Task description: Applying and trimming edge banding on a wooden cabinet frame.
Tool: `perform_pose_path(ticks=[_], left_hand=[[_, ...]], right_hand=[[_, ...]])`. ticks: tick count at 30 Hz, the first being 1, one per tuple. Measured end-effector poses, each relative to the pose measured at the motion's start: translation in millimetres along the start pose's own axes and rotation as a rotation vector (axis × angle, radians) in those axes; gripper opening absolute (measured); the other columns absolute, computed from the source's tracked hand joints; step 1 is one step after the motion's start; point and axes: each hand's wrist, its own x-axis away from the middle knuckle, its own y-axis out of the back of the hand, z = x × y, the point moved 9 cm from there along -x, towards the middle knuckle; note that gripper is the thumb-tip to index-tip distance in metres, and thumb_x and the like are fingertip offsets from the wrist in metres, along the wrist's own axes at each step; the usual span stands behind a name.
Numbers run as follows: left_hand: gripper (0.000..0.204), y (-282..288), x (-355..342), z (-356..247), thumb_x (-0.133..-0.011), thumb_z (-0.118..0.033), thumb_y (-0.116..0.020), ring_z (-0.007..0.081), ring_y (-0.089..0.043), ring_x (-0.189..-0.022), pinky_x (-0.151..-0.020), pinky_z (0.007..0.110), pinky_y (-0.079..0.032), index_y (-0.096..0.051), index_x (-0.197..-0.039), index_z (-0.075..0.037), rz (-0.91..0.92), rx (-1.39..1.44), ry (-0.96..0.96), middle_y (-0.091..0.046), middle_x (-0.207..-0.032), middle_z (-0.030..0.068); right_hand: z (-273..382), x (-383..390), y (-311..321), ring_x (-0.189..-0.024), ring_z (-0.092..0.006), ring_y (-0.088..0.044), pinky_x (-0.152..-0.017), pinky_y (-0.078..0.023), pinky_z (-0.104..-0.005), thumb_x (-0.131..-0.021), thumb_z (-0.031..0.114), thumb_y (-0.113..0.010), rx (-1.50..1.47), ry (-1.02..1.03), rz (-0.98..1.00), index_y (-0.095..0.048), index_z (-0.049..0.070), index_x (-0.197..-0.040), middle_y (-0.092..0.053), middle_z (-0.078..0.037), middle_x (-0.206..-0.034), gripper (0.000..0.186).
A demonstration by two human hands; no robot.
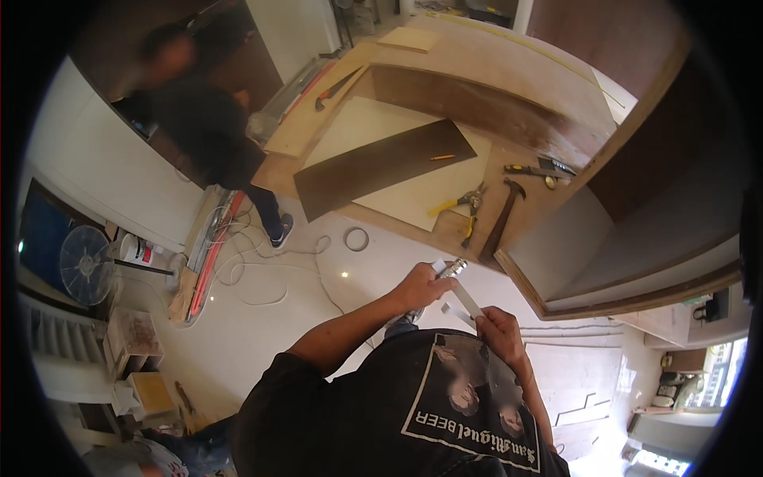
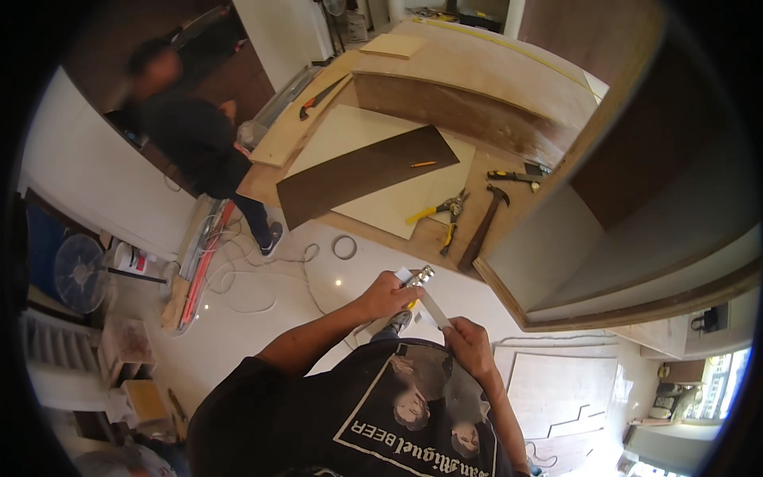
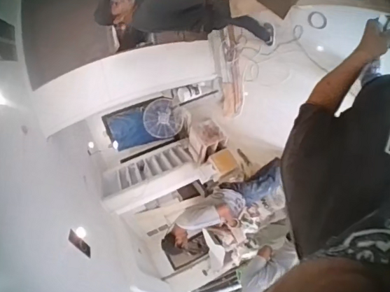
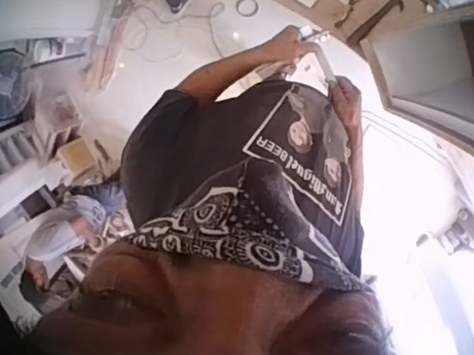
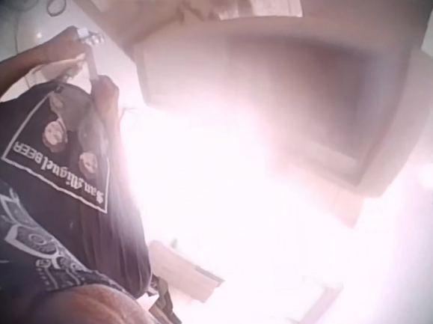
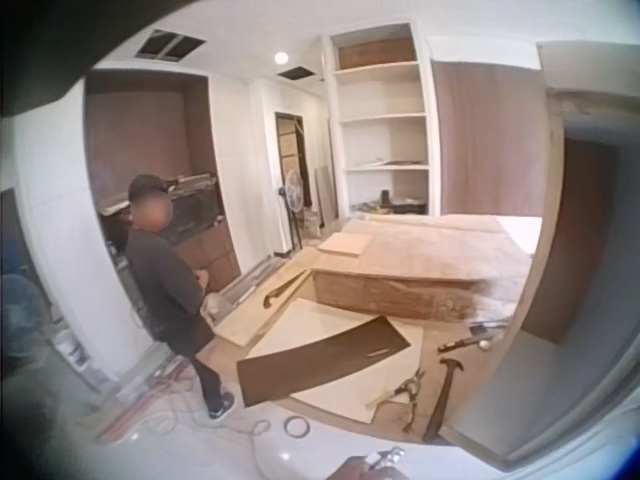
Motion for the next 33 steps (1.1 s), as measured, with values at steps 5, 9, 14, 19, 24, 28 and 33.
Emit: perform_pose_path(ticks=[5, 9, 14, 19, 24, 28, 33], left_hand=[[0.027, 67.1, -6.2, 23.4, -0.092, -0.024, -0.072, 0.0326, -0.063, -0.066, -0.063, 0.042, -0.050, -0.068, -0.103, 0.000, -0.473, -0.383, -0.159, -0.067, -0.076, 0.0211], [0.023, 188.5, 15.9, 76.2, -0.095, -0.024, -0.067, 0.0369, -0.064, -0.073, -0.069, 0.045, -0.051, -0.067, -0.098, -0.001, -0.817, -0.287, 0.092, -0.069, -0.083, 0.0225], [0.024, 147.1, 9.5, 72.9, -0.095, -0.023, -0.065, 0.0170, -0.054, -0.052, -0.048, 0.036, -0.042, -0.060, -0.086, -0.001, -0.559, -0.231, 0.132, -0.057, -0.062, 0.0071], [0.026, 59.0, 24.8, 108.2, -0.097, -0.023, -0.064, 0.0080, -0.046, -0.042, -0.038, 0.026, -0.035, -0.055, -0.079, -0.008, -0.300, 0.043, 0.343, -0.052, -0.058, 0.0003], [0.027, -10.1, 13.4, 91.4, -0.099, -0.024, -0.063, 0.0088, -0.044, -0.038, -0.034, 0.026, -0.032, -0.052, -0.081, -0.008, -0.083, 0.127, 0.445, -0.050, -0.057, 0.0010], [0.027, -14.5, 7.8, 85.3, -0.099, -0.025, -0.065, 0.0076, -0.042, -0.039, -0.034, 0.026, -0.030, -0.054, -0.081, -0.008, -0.066, 0.133, 0.363, -0.052, -0.059, 0.0009], [0.026, -34.9, 11.3, 40.3, -0.097, -0.029, -0.066, 0.0066, -0.049, -0.053, -0.048, 0.027, -0.039, -0.060, -0.086, -0.005, 0.051, 0.136, 0.246, -0.054, -0.063, -0.0019]], right_hand=[[-8.0, 4.2, 13.9, -0.066, -0.0070, -0.054, -0.060, -0.044, -0.0251, -0.100, 0.016, -0.061, -0.025, -0.010, -0.052, -0.070, -0.002, -0.101, -0.062, 0.001, -0.072, 0.020], [-74.0, 46.0, 50.3, -0.054, -0.0069, -0.050, -0.048, -0.037, -0.0240, -0.098, 0.016, -0.062, -0.276, -0.181, -0.211, -0.068, 0.000, -0.096, -0.060, 0.000, -0.067, 0.017], [-240.0, 153.4, 159.3, -0.051, -0.0153, -0.056, -0.048, -0.045, -0.0344, -0.092, 0.019, -0.065, 0.494, -0.057, -0.607, -0.071, 0.005, -0.083, -0.063, -0.005, -0.065, 0.018], [-156.0, 215.1, 334.6, -0.064, -0.0317, -0.067, -0.062, -0.053, -0.0449, -0.086, 0.023, -0.060, 0.517, -0.315, -1.133, -0.071, -0.001, -0.098, -0.067, -0.018, -0.069, 0.029], [-3.0, 306.3, 472.0, -0.051, -0.0199, -0.060, -0.048, -0.049, -0.0362, -0.078, 0.010, -0.067, 0.149, -0.143, -1.617, -0.054, -0.004, -0.132, -0.065, -0.012, -0.064, 0.056], [42.8, 352.8, 509.9, -0.048, -0.0118, -0.053, -0.044, -0.040, -0.0282, -0.087, 0.016, -0.061, 0.218, 0.047, -1.635, -0.069, 0.002, -0.080, -0.063, -0.004, -0.064, 0.018], [-13.5, 332.3, 419.7, -0.041, -0.0103, -0.048, -0.038, -0.035, -0.0285, -0.090, 0.011, -0.052, 0.254, -0.181, -1.337, -0.061, 0.005, -0.072, -0.050, -0.002, -0.051, 0.021]])
